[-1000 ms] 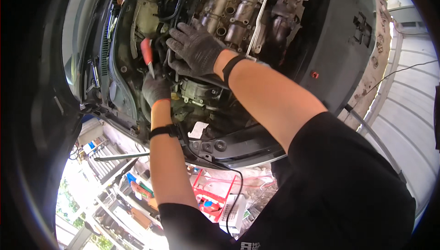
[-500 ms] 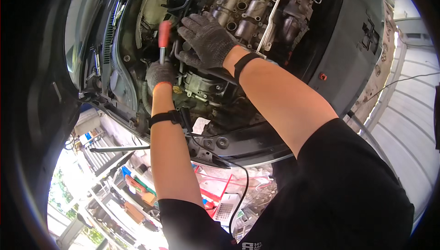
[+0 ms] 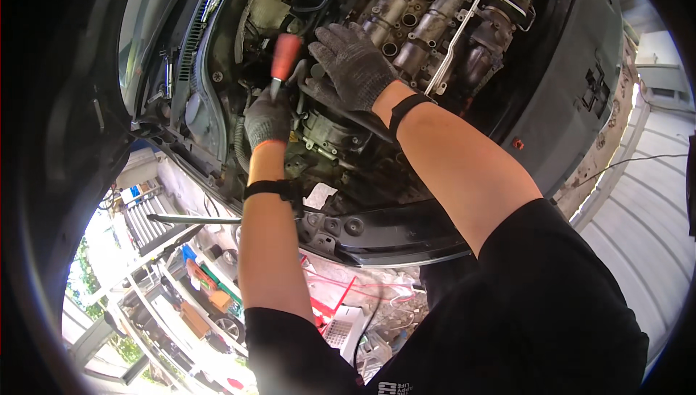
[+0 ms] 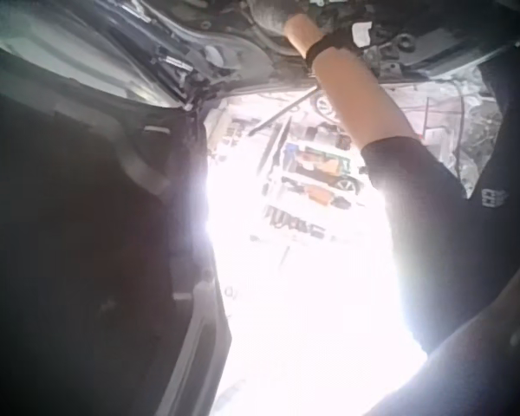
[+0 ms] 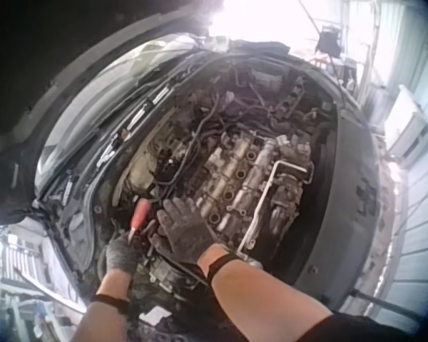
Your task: Repairing or maintaining components within a car engine bay.
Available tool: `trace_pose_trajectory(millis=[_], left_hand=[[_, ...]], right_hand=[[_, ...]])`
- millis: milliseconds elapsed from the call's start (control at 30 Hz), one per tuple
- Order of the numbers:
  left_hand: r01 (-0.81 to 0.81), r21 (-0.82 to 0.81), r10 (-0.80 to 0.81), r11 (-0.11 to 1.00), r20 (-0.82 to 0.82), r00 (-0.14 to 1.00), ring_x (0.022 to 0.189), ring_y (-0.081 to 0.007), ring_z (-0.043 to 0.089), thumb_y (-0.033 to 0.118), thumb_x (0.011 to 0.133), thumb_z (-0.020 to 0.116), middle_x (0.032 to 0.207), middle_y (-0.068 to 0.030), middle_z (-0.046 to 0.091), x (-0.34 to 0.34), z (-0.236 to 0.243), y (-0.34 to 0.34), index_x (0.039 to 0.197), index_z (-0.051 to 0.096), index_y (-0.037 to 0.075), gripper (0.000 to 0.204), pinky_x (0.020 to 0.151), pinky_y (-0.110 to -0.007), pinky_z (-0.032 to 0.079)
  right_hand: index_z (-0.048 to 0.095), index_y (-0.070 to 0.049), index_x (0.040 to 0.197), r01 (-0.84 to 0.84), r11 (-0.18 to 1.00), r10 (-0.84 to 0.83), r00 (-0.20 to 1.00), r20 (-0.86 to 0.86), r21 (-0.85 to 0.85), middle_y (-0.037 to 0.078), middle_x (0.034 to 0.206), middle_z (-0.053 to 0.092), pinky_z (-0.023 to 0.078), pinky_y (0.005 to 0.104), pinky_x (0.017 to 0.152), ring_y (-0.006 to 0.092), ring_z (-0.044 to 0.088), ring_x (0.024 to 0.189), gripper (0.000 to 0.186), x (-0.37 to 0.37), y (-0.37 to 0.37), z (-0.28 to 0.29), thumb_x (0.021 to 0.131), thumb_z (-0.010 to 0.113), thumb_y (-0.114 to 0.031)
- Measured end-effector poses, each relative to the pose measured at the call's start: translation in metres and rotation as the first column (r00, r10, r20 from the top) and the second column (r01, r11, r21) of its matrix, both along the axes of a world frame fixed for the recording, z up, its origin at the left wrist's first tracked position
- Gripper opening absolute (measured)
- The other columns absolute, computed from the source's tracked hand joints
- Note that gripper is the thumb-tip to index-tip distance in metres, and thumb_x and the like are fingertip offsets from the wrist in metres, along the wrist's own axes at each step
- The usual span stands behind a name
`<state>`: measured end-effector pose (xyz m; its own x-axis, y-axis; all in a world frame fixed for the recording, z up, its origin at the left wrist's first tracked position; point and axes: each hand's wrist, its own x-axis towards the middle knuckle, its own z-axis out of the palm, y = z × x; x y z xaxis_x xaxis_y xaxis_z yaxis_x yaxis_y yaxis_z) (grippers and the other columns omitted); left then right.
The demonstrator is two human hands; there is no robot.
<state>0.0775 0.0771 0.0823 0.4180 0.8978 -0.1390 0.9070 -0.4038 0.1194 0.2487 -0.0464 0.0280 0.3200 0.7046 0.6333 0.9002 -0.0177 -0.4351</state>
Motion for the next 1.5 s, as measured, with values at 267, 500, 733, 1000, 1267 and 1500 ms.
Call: trace_pose_trajectory(millis=[267,500,733,1000,1267,1500], left_hand=[[0.519,-0.07,-0.515,0.852,-0.289,0.807,0.109,-0.0437,0.068,0.032,0.101,0.06,0.113,-0.0224,0.073,-0.013,-0.003,0.03,0.131,0.064,0.009,0.038,0.092,-0.05,0.054],[-0.312,0.011,0.312,0.95,0.03,0.95,0.11,-0.0403,0.069,0.032,0.1,0.06,0.117,-0.0197,0.074,-0.036,-0.026,0.07,0.122,0.072,0.007,0.035,0.094,-0.044,0.055],[0.63,0.149,-0.613,0.762,-0.146,0.776,0.098,-0.0394,0.069,0.008,0.088,0.063,0.105,-0.0177,0.071,-0.03,-0.018,0.027,0.11,0.074,0.012,0.024,0.087,-0.05,0.055],[-0.147,0.169,0.084,0.975,0.331,0.94,0.106,-0.0409,0.065,0.02,0.081,0.071,0.109,-0.0184,0.07,-0.019,-0.014,-0.03,0.101,0.077,0.01,0.023,0.093,-0.05,0.053],[-0.388,-0.425,0.494,0.818,0.864,0.093,0.119,-0.0448,0.059,0.004,0.084,0.068,0.131,-0.0269,0.056,-0.004,-0.008,-0.127,0.135,0.052,-0.004,0.054,0.106,-0.049,0.048],[-0.333,-0.157,0.236,0.93,0.949,0.211,0.115,-0.0485,0.058,0.013,0.089,0.07,0.124,-0.0324,0.057,0.014,0.006,-0.174,0.134,0.052,-0.007,0.053,0.104,-0.055,0.045]], right_hand=[[0.063,-0.002,0.132,-0.008,1.0,0.008,1.0,-0.029,-0.021,0.023,0.139,0.056,0.035,0.0592,0.114,0.0402,0.05,0.131,0.068,-0.005,0.003,0.004,0.085,0.068,-0.05],[0.063,-0.002,0.13,-0.029,1.0,0.029,0.998,-0.054,0.006,0.022,0.135,0.059,0.032,0.0581,0.116,0.0414,0.051,0.131,0.066,-0.024,0.013,0.031,0.085,0.069,-0.05],[0.057,0.0,0.137,-0.056,0.997,0.056,0.998,-0.008,-0.056,0.023,0.142,0.056,0.033,0.0607,0.116,0.0431,0.047,0.137,0.075,-0.002,0.008,-0.005,0.083,0.073,-0.05],[0.057,0.002,0.135,-0.137,0.991,0.137,0.991,-0.001,0.0,0.027,0.135,0.061,0.044,0.0529,0.111,0.0467,0.058,0.125,0.057,-0.007,0.016,0.01,0.086,0.072,-0.024],[0.057,0.003,0.139,-0.146,0.974,0.16,0.985,0.071,-0.175,0.028,0.135,0.062,0.044,0.0532,0.112,0.0484,0.057,0.127,0.051,-0.004,0.007,0.011,0.092,0.062,-0.018],[0.055,0.005,0.141,-0.184,0.958,0.194,0.981,0.021,-0.218,0.026,0.141,0.058,0.043,0.0497,0.113,0.0425,0.056,0.131,0.05,-0.005,0.012,0.017,0.097,0.061,-0.018]])
